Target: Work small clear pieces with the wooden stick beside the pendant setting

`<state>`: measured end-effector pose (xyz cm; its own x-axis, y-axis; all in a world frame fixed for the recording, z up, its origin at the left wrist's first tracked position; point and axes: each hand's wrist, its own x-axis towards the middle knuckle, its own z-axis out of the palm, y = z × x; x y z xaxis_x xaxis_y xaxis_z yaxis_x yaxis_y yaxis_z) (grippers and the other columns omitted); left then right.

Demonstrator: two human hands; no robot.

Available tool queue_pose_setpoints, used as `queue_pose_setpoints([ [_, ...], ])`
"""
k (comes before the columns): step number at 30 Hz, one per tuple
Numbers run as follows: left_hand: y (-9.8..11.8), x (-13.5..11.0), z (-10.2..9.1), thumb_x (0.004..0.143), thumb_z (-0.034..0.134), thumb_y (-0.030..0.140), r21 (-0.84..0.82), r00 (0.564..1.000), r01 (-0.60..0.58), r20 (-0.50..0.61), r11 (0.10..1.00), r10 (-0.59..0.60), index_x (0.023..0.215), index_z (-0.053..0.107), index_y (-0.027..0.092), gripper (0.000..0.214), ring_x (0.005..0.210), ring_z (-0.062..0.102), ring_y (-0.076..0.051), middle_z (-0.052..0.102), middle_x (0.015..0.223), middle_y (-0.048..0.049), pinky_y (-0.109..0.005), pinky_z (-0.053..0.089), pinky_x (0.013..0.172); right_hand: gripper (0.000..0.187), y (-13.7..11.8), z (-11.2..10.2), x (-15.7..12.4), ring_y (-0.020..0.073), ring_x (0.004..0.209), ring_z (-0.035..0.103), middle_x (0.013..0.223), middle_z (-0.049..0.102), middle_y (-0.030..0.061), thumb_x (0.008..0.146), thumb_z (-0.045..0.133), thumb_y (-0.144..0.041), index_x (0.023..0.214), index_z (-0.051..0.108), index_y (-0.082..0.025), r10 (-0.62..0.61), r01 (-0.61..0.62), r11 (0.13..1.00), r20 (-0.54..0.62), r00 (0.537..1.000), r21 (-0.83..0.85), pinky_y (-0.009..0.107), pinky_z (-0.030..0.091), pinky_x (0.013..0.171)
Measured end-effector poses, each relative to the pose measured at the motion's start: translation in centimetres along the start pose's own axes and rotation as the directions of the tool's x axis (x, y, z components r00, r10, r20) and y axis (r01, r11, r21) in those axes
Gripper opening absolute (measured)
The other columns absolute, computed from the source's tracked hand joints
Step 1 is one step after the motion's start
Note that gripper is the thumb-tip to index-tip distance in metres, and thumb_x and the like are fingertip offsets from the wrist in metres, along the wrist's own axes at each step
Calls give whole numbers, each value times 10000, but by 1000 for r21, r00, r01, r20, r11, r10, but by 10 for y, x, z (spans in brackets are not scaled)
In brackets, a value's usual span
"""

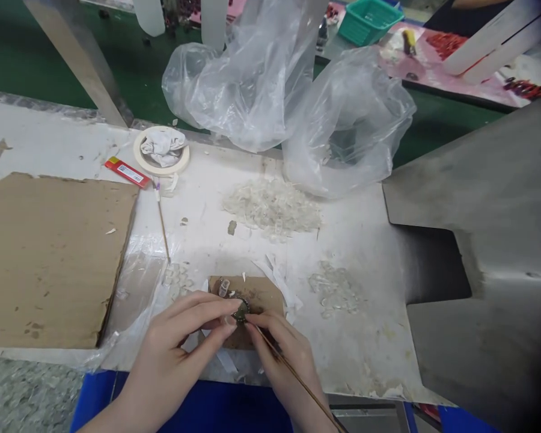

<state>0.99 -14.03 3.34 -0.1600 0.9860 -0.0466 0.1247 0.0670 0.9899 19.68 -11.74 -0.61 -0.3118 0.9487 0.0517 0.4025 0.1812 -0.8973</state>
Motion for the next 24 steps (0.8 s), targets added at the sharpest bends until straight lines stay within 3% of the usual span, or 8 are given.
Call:
queue_pose_setpoints([
  [5,5,2,3,893,617,37,-39,997,26,72,999,-23,1105,787,389,445,849,768,-96,774,1032,50,-98,604,750,177,-7,-14,1,148,641,723,770,767,18,901,702,-110,933,797,-256,98,-91,983,-40,994,159,197,568,570],
  [10,10,8,5,846,695,48,-62,999,10,46,998,-7,924,818,304,294,807,743,-115,734,932,15,-111,598,719,96,-25,-24,0,113,595,654,684,698,-10,968,695,-290,927,783,-287,149,-84,923,-149,978,375,168,502,503],
  [13,14,7,7,845,708,29,-132,1000,9,28,991,-5,916,836,298,306,707,743,-111,768,865,18,-114,605,649,142,-37,-25,2,123,579,582,615,612,-13,988,668,-348,920,771,-277,167,-49,830,-163,972,556,200,454,489],
  [16,16,3,6,851,759,46,-155,1000,16,5,988,-15,1028,813,381,383,760,756,-108,802,892,75,-122,620,717,170,-49,-21,6,119,568,516,631,518,-22,1005,635,-329,926,764,-250,179,-13,709,-162,971,705,231,408,493],
  [20,17,-1,4,889,762,65,-71,997,-64,43,995,68,1163,754,486,503,906,759,-88,809,1034,138,-119,598,856,218,-59,-13,7,112,518,439,659,448,-38,1045,548,-337,954,731,-261,130,36,652,-159,979,758,240,342,439],
  [24,19,0,5,938,683,63,-66,990,-38,136,997,47,1131,782,420,417,824,772,-107,795,1030,81,-133,630,782,233,-61,-8,5,104,496,462,709,434,-42,1069,484,-332,1019,707,-291,80,47,676,-137,987,735,240,368,422],
])
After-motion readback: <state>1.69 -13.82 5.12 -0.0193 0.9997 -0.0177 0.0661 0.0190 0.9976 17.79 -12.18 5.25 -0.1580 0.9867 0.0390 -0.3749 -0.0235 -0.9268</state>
